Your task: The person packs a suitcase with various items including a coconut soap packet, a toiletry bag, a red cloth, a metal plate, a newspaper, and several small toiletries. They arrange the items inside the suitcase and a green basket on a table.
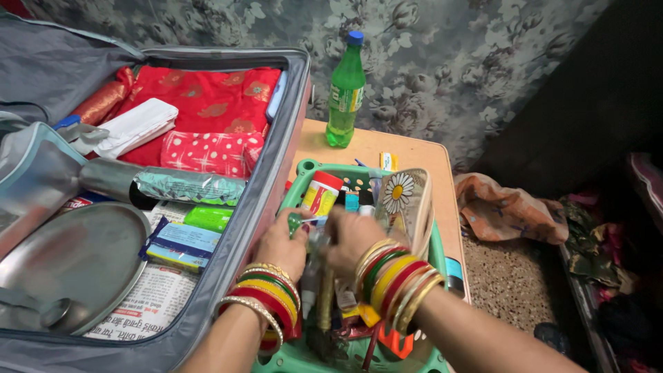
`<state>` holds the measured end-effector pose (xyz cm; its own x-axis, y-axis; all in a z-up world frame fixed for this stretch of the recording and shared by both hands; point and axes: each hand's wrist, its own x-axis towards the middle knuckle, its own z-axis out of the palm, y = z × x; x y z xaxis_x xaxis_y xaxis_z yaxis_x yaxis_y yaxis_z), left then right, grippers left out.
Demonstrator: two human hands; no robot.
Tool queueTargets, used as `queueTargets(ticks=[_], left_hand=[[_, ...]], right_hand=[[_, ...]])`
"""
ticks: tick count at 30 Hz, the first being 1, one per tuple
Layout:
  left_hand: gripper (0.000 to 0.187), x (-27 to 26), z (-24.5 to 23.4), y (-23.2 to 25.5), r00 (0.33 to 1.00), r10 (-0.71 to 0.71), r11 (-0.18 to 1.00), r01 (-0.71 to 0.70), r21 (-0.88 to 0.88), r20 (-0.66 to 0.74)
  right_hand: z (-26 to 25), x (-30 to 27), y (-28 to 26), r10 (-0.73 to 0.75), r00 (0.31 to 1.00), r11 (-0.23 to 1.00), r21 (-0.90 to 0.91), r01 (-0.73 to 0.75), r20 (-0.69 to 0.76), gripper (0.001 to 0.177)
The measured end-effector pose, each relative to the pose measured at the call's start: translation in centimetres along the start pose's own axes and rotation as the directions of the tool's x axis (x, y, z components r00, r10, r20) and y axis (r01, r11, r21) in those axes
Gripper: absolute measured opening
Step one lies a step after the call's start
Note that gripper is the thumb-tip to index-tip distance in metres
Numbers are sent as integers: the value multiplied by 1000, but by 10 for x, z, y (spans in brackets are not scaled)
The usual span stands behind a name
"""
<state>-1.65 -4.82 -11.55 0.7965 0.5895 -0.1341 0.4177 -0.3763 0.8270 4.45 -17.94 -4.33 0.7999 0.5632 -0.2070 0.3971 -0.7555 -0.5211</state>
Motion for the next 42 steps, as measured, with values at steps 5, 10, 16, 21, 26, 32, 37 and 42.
queueTargets(ticks=[5,10,16,21,26,32,37,42], left_hand=[[31,5,5,11,993,112,978,-115,-177,-24],[50,-6,3,19,996,-68,964,79,-255,54],[29,-5,-1,14,981,-190,942,192,-276,34],[27,0,-2,5,992,-19,996,8,-91,-121],[36,-4,-3,11,969,-245,954,244,-176,17],[35,5,-6,14,990,-29,997,18,-78,-138],[34,12,-10,20,985,-169,977,172,-127,34],[28,10,-22,45,999,6,999,-5,35,-41]], right_hand=[[-18,5,0,31,1000,910,414,-29,1,35],[-8,14,14,-253,958,711,697,90,135,30],[10,21,30,-341,939,923,-169,345,54,29],[37,18,34,-404,808,498,-638,588,429,49],[47,21,32,-469,762,384,-674,631,446,41],[9,26,15,-395,807,361,-733,576,440,28],[-52,33,5,-442,847,542,-664,515,296,26],[-115,33,-4,-307,927,853,-370,369,216,48]])
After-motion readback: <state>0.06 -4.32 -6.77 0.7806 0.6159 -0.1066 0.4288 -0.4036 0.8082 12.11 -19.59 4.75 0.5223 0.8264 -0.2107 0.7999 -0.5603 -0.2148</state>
